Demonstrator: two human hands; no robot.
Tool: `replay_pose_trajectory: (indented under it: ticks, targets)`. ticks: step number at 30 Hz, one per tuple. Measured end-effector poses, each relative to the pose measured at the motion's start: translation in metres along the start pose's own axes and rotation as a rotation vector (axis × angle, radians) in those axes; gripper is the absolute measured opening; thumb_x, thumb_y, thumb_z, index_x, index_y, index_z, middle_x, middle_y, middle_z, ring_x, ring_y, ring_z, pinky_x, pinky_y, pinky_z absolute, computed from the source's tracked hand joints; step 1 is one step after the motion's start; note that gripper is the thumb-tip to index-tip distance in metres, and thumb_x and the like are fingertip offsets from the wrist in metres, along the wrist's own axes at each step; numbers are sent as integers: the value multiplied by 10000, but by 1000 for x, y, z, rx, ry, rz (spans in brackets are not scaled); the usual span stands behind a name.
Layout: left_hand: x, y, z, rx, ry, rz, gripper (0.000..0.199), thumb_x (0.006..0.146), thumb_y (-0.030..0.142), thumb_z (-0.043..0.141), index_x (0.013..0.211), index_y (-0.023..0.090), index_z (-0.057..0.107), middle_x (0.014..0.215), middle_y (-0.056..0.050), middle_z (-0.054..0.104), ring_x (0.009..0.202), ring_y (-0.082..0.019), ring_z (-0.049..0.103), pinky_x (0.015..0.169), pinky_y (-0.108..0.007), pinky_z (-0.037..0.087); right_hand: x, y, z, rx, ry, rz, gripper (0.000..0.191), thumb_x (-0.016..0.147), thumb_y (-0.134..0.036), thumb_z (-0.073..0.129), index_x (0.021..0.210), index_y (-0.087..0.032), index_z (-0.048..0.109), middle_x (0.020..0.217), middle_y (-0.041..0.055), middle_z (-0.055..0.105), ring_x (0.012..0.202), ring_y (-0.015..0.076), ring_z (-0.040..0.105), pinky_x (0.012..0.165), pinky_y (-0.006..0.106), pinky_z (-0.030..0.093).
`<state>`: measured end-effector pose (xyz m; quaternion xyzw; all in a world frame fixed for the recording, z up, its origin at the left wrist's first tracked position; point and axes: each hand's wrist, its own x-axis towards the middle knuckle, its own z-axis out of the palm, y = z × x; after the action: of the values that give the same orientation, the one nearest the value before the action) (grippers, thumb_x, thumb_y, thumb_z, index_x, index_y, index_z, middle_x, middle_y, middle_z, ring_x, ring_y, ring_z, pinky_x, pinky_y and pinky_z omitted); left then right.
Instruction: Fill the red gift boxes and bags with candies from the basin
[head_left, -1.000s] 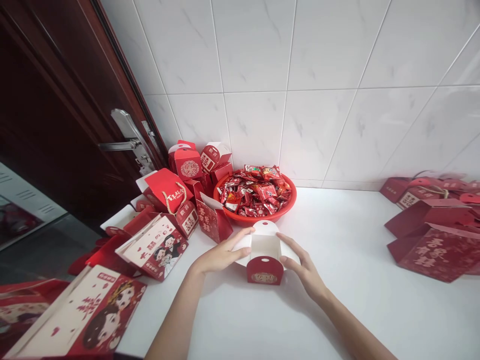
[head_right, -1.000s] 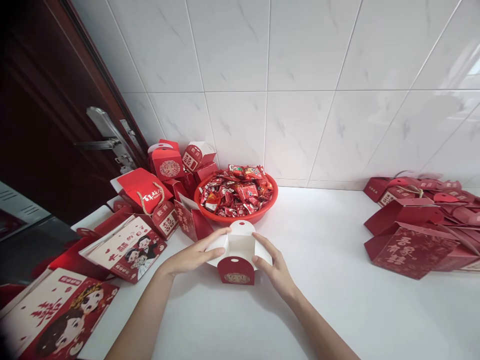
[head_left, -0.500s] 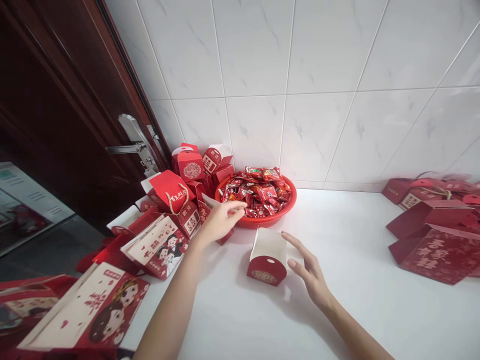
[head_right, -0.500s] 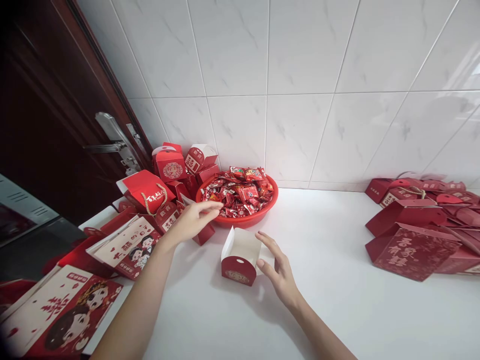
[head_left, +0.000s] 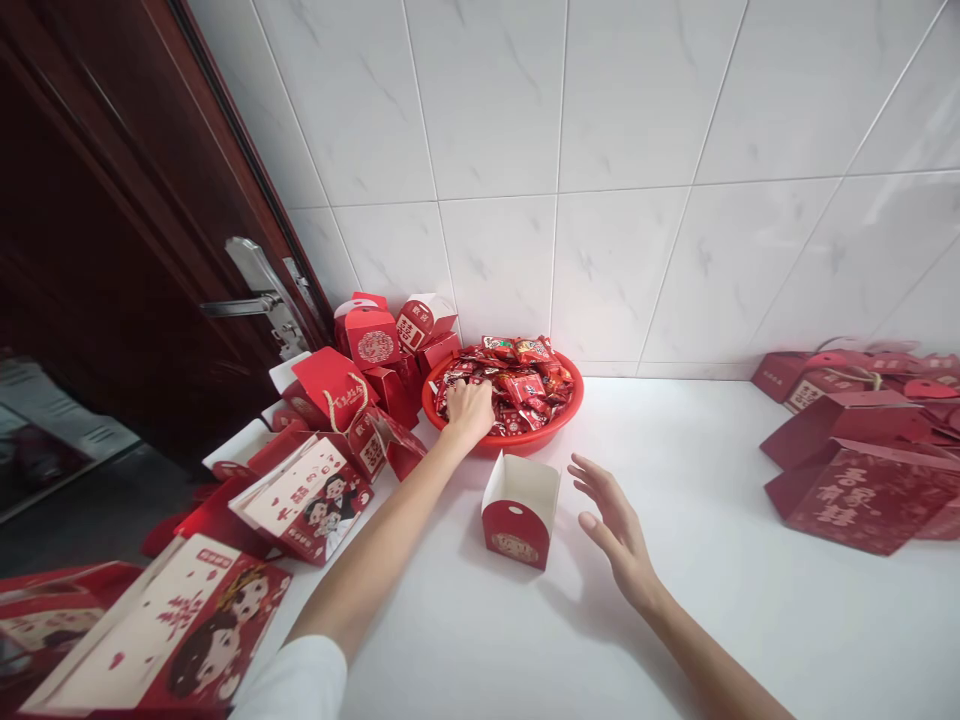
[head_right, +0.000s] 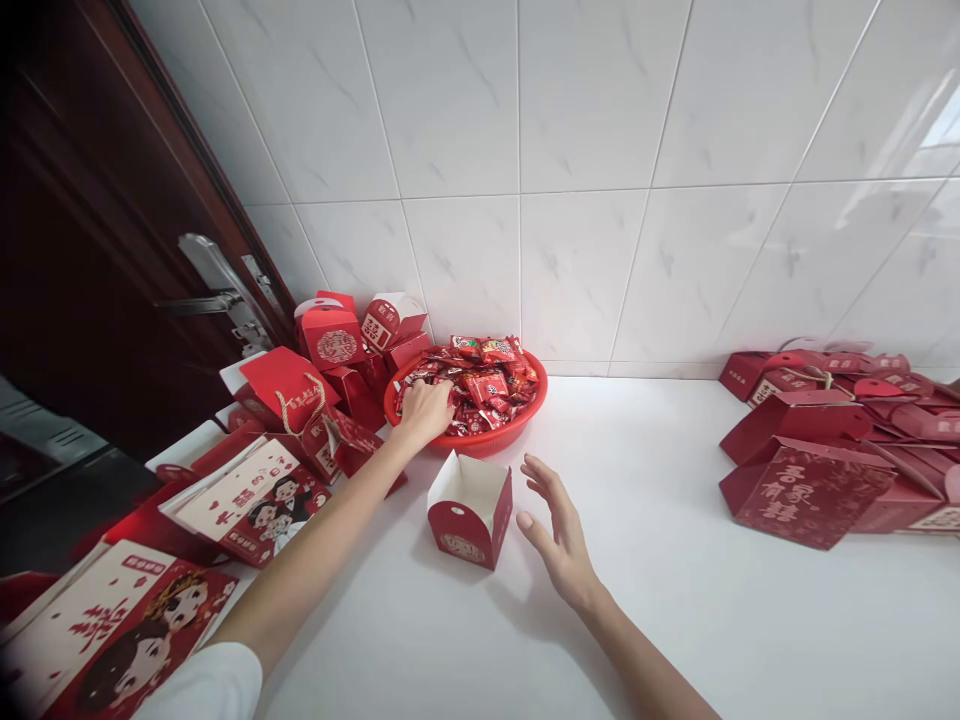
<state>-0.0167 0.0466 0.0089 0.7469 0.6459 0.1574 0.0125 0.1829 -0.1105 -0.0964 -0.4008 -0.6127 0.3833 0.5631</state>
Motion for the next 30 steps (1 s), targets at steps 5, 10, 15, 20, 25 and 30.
replay_pose_trajectory:
  ticks: [5,10,15,20,25,30]
  targets:
    - [0,-16,-1,-290,78,17,418,873,228,638,1289,204,623,936,-80,744,1108,-303,627,1018,-468,452,4,-1,1,34,49,44,503,935,-555,595,1380,-327,534,1465,90,538,1315,316,551,1094,511,474]
    - [-12,-18,-5,-1560,-97,-122,287,836,209,681,1119,192,645,793,-2,657,706,-133,627,763,-279,522,22,0,0,145,221,118,370,899,-522,649,1184,-287,625,1278,105,656,1078,288,669,948,486,546]
    - [-32,-5,-9,-2068,-553,-136,39,844,160,665,812,141,654,731,-28,606,581,-97,554,614,-235,499,49,-20,7,154,211,77,364,880,-505,683,1174,-295,635,1199,86,695,1032,262,670,915,451,543]
    - [-44,8,-10,-2053,-771,-45,70,820,190,715,848,127,705,709,-29,594,565,-90,525,607,-231,477,79,-50,23,232,94,1,431,815,-460,777,1199,-302,661,1205,63,712,1081,256,671,946,423,530]
    - [-49,12,-10,-1921,-667,26,166,770,276,781,830,133,719,709,-28,626,539,-84,496,536,-220,423,96,-61,34,384,62,-24,231,774,-408,821,906,-252,712,895,18,759,831,212,704,871,391,541]
    - [-44,1,-9,-1666,-473,75,219,739,330,782,838,149,711,670,-13,632,561,-102,549,539,-212,438,100,-56,38,538,136,11,283,724,-362,854,732,-238,599,773,-22,721,756,174,668,817,344,530]
